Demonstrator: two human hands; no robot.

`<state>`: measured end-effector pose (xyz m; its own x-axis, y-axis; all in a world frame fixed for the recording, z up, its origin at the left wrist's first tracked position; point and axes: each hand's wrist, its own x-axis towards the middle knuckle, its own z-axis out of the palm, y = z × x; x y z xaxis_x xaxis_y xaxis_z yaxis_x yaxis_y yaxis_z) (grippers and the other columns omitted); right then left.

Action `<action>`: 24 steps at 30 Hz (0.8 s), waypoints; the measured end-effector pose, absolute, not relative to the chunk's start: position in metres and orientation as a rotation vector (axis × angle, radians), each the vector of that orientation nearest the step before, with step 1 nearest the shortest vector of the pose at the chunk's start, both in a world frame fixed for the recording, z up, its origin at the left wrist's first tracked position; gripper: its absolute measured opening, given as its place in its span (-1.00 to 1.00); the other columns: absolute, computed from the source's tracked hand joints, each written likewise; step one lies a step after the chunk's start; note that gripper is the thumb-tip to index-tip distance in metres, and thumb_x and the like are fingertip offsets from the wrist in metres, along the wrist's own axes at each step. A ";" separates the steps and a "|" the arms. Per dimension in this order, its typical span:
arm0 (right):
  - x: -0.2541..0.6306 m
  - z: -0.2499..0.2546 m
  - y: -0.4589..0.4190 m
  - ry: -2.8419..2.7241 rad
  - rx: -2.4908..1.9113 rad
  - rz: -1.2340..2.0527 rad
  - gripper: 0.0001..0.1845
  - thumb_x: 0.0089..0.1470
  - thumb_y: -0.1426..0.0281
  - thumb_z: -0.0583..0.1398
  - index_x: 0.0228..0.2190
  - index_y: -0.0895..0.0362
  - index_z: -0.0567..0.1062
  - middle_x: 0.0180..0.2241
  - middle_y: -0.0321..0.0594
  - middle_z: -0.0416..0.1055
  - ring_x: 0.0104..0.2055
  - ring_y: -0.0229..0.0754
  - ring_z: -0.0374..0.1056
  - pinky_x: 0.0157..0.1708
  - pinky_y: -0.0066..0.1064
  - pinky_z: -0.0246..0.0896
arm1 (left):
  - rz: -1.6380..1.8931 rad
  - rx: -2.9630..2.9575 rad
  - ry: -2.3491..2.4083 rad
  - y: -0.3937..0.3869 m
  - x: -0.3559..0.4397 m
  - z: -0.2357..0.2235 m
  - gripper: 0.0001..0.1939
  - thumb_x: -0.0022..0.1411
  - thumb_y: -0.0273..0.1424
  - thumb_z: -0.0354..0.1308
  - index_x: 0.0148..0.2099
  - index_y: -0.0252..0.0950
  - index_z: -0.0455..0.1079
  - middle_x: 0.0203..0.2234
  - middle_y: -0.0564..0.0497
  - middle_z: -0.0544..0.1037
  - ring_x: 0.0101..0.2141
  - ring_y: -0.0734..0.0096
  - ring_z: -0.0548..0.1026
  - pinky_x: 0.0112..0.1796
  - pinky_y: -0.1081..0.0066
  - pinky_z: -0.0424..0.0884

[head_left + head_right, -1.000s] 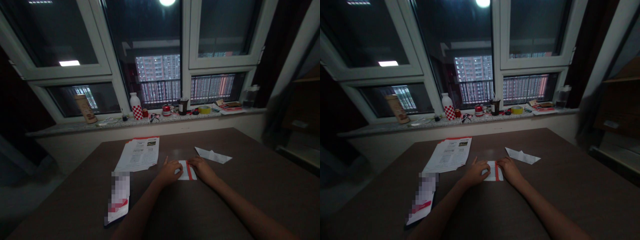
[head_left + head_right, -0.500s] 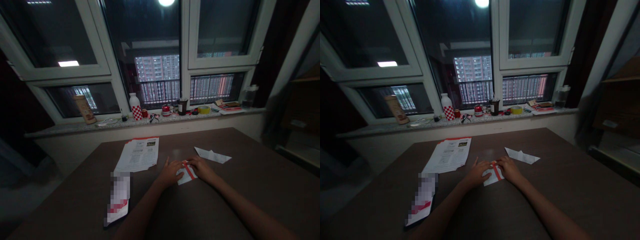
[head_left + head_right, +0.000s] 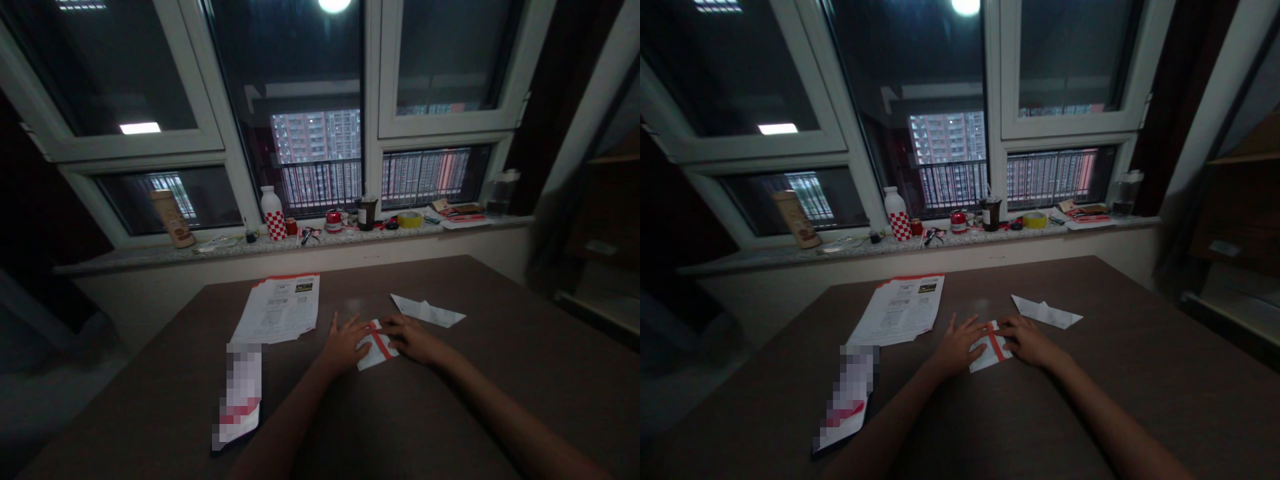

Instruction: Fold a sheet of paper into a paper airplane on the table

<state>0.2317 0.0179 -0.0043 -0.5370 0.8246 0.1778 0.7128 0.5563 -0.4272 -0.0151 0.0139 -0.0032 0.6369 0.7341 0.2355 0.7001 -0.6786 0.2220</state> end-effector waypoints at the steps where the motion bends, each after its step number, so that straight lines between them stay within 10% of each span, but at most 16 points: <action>1: 0.234 -0.003 0.017 -2.448 -1.231 0.474 -0.50 0.03 0.41 0.23 0.03 -0.14 0.45 0.13 -0.21 0.29 0.18 0.00 0.15 0.19 -0.09 0.00 | 0.467 2.736 1.202 0.014 -0.015 -0.004 -0.59 0.37 -0.21 -0.07 0.24 0.07 0.17 0.22 0.11 0.30 0.28 0.24 0.06 0.20 -0.26 -0.40; 24: 0.212 -0.014 0.020 -2.147 -1.340 0.233 -0.84 0.09 0.36 0.20 -0.32 -0.02 0.61 -0.18 -0.19 0.41 -0.09 -0.10 0.32 -0.03 -0.23 0.21 | 0.635 2.695 1.625 0.006 -0.003 0.004 -0.72 0.27 -0.14 0.06 -0.03 -0.07 0.43 -0.02 0.01 0.47 0.09 0.10 0.31 0.14 -0.40 -0.33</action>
